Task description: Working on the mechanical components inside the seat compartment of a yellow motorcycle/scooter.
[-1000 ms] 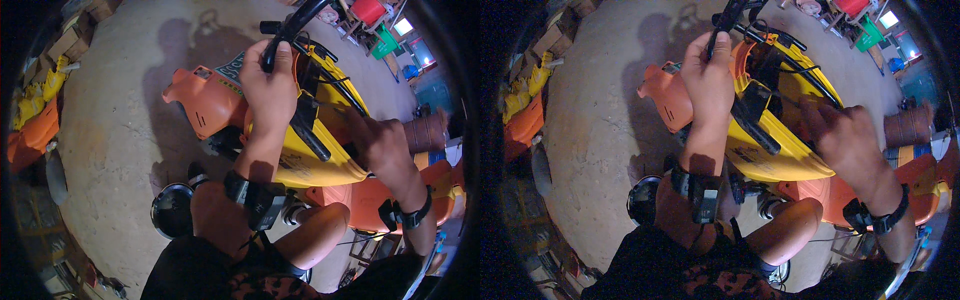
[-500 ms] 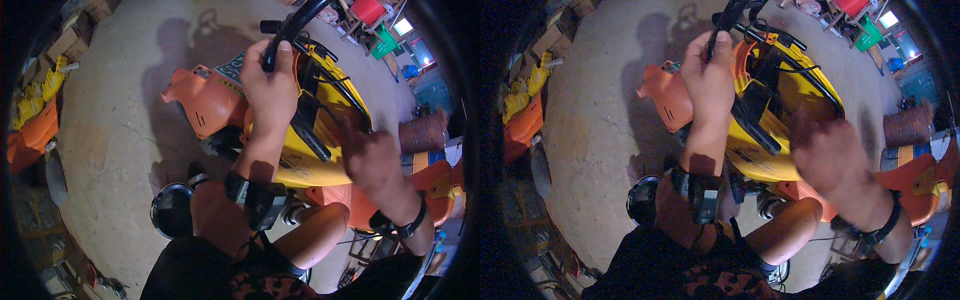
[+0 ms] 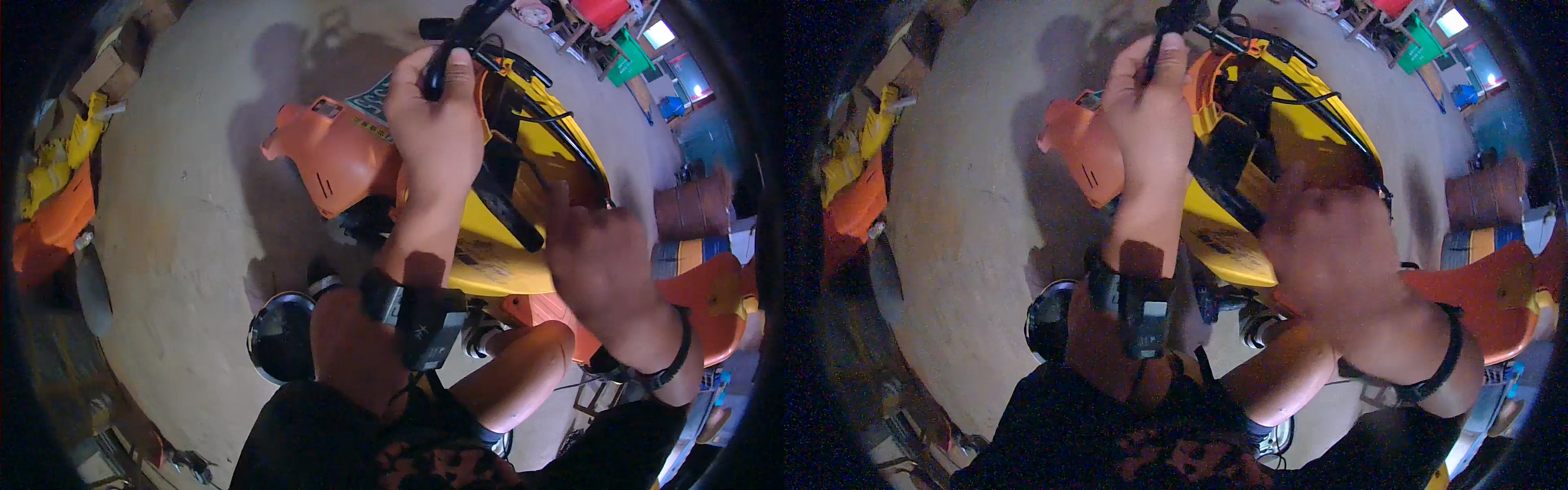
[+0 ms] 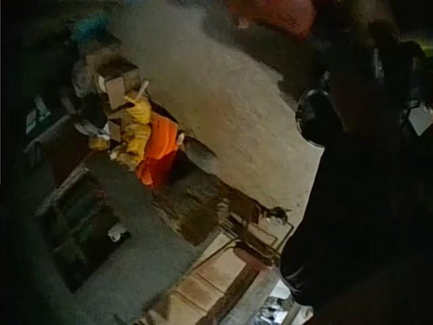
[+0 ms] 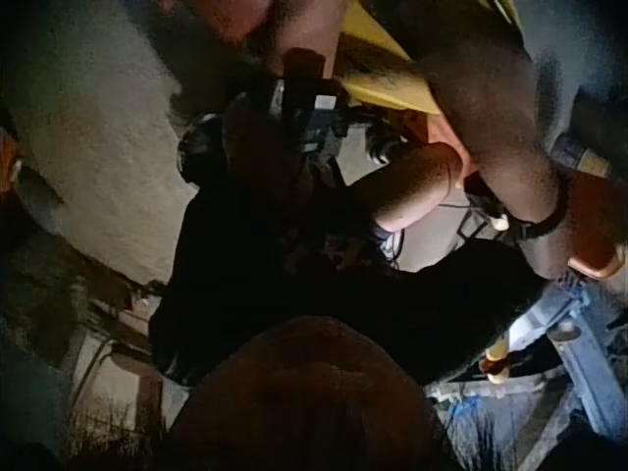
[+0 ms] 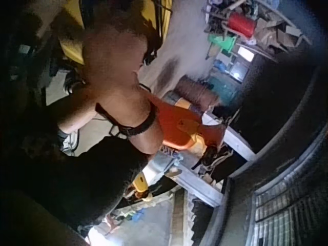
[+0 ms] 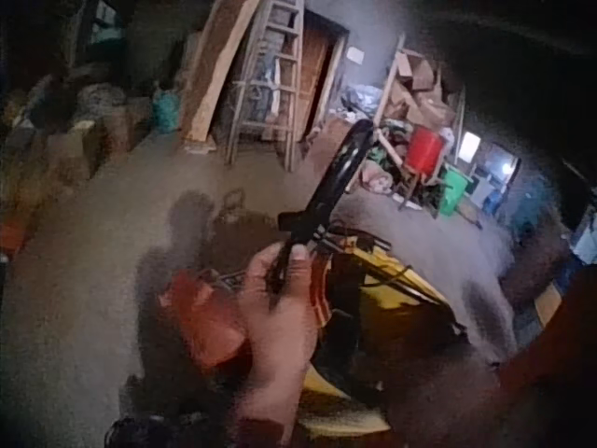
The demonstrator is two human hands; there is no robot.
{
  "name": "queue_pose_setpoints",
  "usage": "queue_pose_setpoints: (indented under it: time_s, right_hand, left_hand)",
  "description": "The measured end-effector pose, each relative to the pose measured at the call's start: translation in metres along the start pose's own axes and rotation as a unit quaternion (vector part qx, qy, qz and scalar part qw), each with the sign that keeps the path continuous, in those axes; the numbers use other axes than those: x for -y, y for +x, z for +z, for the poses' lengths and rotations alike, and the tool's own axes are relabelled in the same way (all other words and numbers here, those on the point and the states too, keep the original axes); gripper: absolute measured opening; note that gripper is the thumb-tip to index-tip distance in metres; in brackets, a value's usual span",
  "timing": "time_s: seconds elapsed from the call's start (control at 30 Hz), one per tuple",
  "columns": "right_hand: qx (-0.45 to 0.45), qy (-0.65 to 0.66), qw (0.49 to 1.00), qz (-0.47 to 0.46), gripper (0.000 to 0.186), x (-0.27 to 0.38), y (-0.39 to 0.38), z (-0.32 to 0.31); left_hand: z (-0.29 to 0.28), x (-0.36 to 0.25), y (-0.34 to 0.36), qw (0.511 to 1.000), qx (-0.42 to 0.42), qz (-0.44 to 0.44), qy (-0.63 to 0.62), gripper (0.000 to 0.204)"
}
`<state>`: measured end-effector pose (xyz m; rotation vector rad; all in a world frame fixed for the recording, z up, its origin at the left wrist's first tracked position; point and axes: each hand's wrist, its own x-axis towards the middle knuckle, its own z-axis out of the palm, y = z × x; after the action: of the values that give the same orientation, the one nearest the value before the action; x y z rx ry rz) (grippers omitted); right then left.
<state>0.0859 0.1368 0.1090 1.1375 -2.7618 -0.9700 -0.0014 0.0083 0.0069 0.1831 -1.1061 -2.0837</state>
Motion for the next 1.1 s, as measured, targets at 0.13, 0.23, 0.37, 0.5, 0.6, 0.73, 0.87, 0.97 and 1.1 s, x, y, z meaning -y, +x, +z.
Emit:
queue_pose_setpoints:
  time_s: [0.13,0.23,0.37,0.5,0.6,0.73,0.87,0.97,1.1]
  right_hand:
    - [-0.038,0.063,0.996,0.041,0.034,-0.025,-0.009,0.029]
    - [-0.026,0.16,0.985,0.06,0.029,-0.05,-0.009,0.029]
    - [-0.022,0.258,0.966,-0.022,0.022,-0.098,0.012,0.049]
    - [-0.051,0.182,0.979,-0.075,0.021,-0.119,0.054,0.072]
    - [-0.082,0.131,0.988,-0.012,0.016,-0.107,0.086,0.066]
    - [-0.174,0.073,0.98,-0.056,0.016,-0.104,0.107,0.061]
    - [-0.267,0.041,0.96,-0.074,0.022,-0.08,0.119,0.039]
    - [-0.29,-0.042,0.951,-0.097,0.024,-0.063,0.118,0.016]
    - [-0.288,-0.125,0.939,-0.137,0.026,-0.066,0.111,0.011]
  left_hand:
    - [0.006,0.002,-0.003,1.0,0.002,-0.002,-0.017,0.019]
    - [0.013,0.0,-0.009,1.0,0.007,-0.011,-0.007,0.019]
    - [0.008,-0.005,-0.004,1.0,0.001,0.007,0.004,0.019]
    - [0.005,0.001,-0.003,1.0,0.005,-0.008,0.003,0.026]
    - [0.003,0.002,-0.002,1.0,-0.009,0.008,0.019,0.02]
    - [0.009,0.002,-0.005,1.0,0.002,0.003,0.004,0.019]
    - [0.008,-0.001,-0.005,1.0,0.008,-0.014,-0.006,0.019]
    - [0.003,0.001,0.0,1.0,0.005,0.003,0.005,0.019]
    - [0.012,-0.005,-0.005,0.995,0.006,-0.06,-0.077,0.017]
